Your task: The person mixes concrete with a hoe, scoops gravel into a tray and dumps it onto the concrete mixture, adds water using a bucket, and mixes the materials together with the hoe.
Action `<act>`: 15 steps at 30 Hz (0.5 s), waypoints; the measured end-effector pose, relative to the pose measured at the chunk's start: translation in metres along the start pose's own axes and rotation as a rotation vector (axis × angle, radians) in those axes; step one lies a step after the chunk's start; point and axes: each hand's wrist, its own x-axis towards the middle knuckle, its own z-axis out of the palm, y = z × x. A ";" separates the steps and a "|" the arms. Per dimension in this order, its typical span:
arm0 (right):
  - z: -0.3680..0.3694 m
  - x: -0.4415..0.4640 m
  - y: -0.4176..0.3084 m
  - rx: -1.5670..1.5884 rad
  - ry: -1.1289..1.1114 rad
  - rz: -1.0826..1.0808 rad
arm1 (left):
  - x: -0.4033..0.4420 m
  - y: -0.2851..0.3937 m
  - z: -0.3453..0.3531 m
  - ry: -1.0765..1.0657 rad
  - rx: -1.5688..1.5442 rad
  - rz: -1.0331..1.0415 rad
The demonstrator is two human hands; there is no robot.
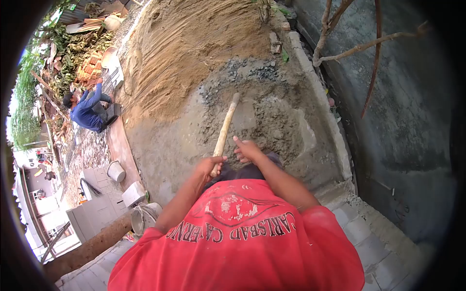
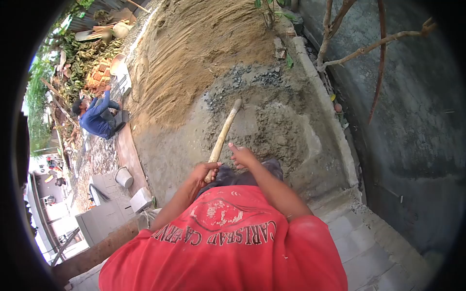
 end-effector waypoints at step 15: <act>0.049 0.083 -0.006 0.061 0.263 0.109 | -0.018 0.037 -0.224 -0.090 0.844 0.513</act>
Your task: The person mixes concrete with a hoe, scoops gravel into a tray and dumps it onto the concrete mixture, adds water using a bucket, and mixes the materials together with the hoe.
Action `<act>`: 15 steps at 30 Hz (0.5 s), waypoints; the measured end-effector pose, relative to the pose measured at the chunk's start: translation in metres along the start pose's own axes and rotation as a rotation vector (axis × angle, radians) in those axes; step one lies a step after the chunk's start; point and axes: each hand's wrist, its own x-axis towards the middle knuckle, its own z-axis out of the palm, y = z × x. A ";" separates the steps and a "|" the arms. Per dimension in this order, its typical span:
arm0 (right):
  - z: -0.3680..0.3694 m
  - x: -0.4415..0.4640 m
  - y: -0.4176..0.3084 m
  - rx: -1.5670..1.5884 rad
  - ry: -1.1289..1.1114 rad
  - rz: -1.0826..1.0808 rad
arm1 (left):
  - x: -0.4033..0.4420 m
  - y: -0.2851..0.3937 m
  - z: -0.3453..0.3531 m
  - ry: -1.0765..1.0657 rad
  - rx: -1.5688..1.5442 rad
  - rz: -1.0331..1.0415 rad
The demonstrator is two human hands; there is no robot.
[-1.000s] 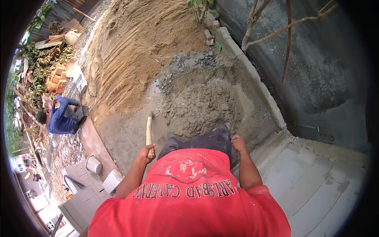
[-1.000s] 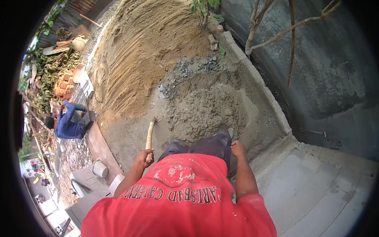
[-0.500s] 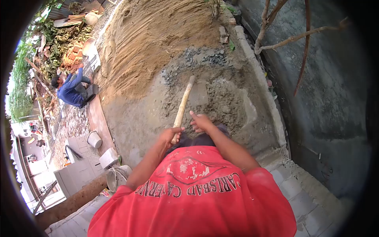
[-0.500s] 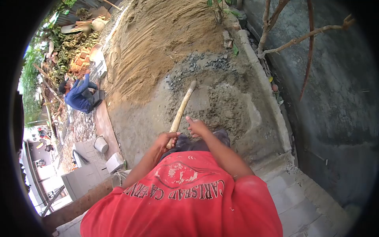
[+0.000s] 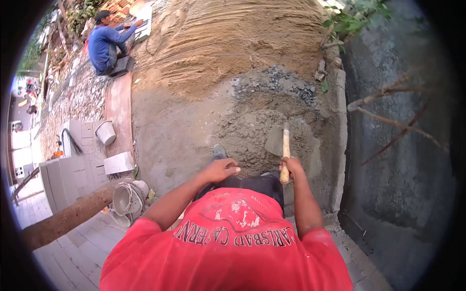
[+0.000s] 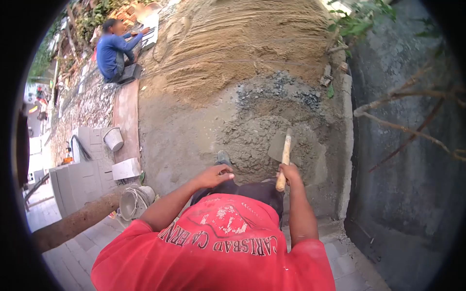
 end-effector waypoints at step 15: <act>0.089 0.073 -0.024 -1.635 0.699 -0.149 | -0.261 -0.314 -0.139 0.411 0.148 -0.549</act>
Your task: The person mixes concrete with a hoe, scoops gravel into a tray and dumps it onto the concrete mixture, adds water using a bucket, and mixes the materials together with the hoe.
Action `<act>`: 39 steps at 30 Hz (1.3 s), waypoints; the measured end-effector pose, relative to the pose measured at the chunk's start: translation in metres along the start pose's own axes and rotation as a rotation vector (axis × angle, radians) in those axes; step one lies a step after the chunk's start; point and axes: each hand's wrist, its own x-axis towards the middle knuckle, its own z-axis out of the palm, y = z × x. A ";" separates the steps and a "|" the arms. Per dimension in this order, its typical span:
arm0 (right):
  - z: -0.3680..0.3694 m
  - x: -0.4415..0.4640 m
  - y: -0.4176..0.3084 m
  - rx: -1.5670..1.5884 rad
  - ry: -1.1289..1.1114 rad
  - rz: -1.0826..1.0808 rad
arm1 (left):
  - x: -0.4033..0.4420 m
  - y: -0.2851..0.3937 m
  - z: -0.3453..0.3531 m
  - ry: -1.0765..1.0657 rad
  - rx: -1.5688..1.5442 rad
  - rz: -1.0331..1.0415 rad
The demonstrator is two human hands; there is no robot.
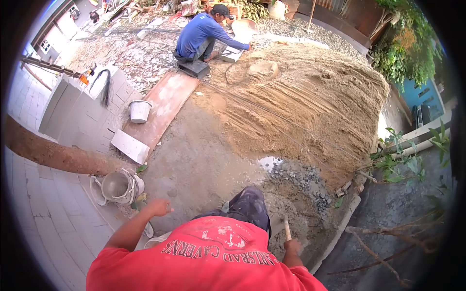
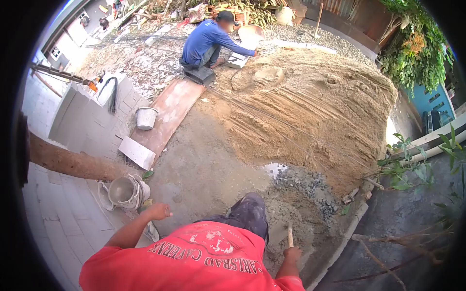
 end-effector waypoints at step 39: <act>-0.673 0.076 -0.843 0.321 -0.198 -0.733 | 0.503 -0.221 -0.460 -0.162 -0.855 -0.170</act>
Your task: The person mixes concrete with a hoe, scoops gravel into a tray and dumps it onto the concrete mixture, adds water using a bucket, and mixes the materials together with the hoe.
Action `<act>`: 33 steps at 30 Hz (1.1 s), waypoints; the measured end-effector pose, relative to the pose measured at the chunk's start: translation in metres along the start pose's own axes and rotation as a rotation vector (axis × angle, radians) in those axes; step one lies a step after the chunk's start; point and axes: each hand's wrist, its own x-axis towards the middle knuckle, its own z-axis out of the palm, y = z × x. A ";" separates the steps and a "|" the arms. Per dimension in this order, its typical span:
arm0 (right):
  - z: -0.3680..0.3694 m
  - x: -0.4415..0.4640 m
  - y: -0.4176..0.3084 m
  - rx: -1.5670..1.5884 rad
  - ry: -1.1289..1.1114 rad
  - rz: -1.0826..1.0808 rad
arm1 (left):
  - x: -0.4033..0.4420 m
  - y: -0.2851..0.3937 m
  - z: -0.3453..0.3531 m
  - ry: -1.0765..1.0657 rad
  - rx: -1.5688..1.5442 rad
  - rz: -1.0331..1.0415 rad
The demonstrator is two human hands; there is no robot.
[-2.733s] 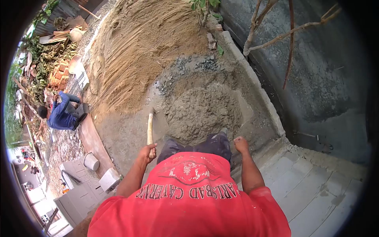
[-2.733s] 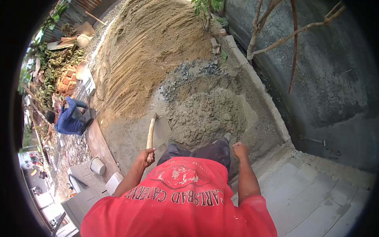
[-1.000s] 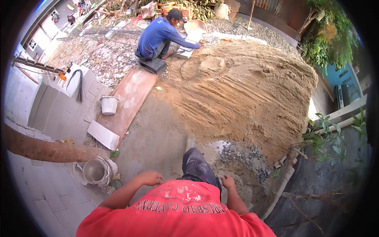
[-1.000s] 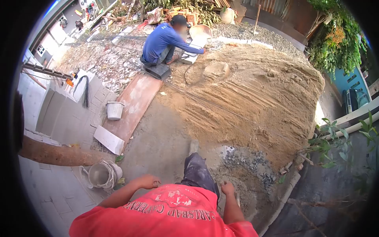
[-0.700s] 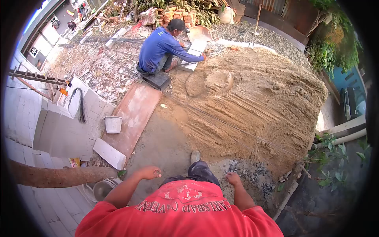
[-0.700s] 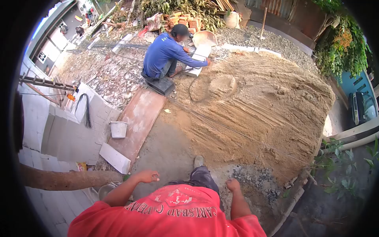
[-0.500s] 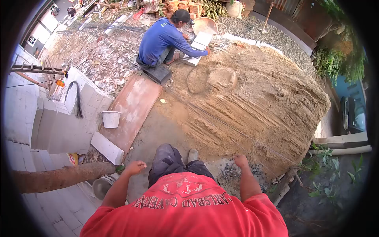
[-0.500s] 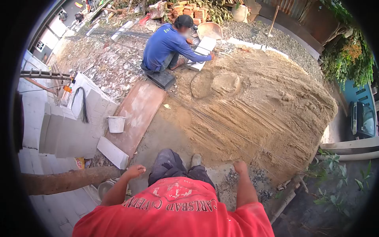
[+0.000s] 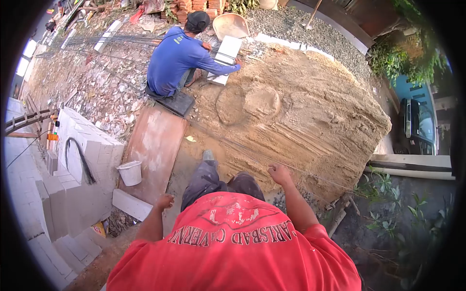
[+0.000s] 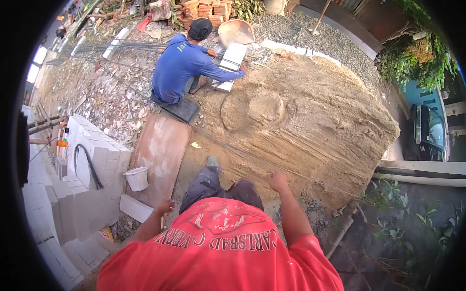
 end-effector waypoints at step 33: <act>-0.546 0.701 0.008 0.375 0.344 0.401 | 0.495 1.021 -0.091 -0.190 0.781 0.230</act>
